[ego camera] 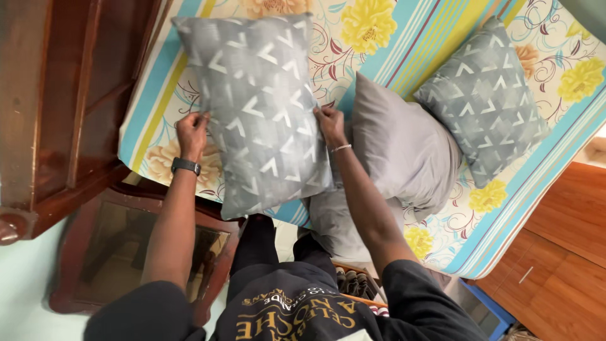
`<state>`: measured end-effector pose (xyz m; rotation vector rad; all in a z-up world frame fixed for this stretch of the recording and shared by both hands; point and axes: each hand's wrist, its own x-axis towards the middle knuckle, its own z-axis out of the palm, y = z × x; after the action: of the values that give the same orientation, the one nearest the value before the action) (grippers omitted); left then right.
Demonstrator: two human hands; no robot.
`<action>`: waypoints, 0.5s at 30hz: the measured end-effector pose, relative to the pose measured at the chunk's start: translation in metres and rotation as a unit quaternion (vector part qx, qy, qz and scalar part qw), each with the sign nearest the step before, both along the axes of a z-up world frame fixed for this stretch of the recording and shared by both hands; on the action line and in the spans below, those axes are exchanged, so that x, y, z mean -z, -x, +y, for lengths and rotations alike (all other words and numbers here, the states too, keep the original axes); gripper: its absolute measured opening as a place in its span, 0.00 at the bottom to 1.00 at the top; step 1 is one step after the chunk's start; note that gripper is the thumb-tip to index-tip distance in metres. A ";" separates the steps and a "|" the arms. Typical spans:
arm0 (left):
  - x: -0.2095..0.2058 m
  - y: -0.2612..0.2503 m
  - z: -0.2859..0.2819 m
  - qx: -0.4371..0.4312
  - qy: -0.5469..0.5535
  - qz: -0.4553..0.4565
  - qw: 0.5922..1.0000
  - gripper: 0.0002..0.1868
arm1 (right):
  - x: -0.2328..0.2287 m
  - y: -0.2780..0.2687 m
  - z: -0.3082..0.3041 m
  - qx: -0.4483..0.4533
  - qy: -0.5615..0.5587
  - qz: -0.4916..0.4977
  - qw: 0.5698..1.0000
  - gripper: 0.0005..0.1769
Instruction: The person smooths the bedspread, retrieves several pillows from a storage space, and arranges the pillows on the bed by hand.
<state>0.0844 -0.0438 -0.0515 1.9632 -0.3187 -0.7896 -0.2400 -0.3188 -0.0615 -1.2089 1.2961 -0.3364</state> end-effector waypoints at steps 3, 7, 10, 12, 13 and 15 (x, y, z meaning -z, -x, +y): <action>-0.001 0.031 0.017 -0.028 0.070 0.128 0.989 0.14 | -0.001 0.030 0.025 0.026 -0.053 -0.013 0.998 0.12; -0.014 0.066 0.059 0.020 -0.007 0.148 0.989 0.36 | -0.001 0.065 0.070 0.034 -0.119 0.031 0.992 0.20; -0.032 0.148 0.088 0.049 -0.065 0.146 0.986 0.35 | -0.004 0.074 0.125 -0.074 0.038 -0.002 0.997 0.20; -0.027 0.189 0.096 0.037 -0.065 0.157 0.985 0.33 | -0.006 0.053 0.157 0.007 -0.081 -0.063 0.995 0.17; -0.022 0.199 0.097 0.030 -0.062 0.160 0.985 0.33 | -0.008 0.054 0.161 0.009 -0.082 -0.061 0.995 0.17; -0.015 0.199 0.095 0.019 -0.056 0.153 0.987 0.32 | -0.014 0.053 0.163 -0.103 0.020 -0.045 0.993 0.20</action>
<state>-0.1148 0.0511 -0.0369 1.9080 -0.1312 -1.1378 -0.2934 -0.1559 -0.0470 -1.3335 1.0807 -0.2657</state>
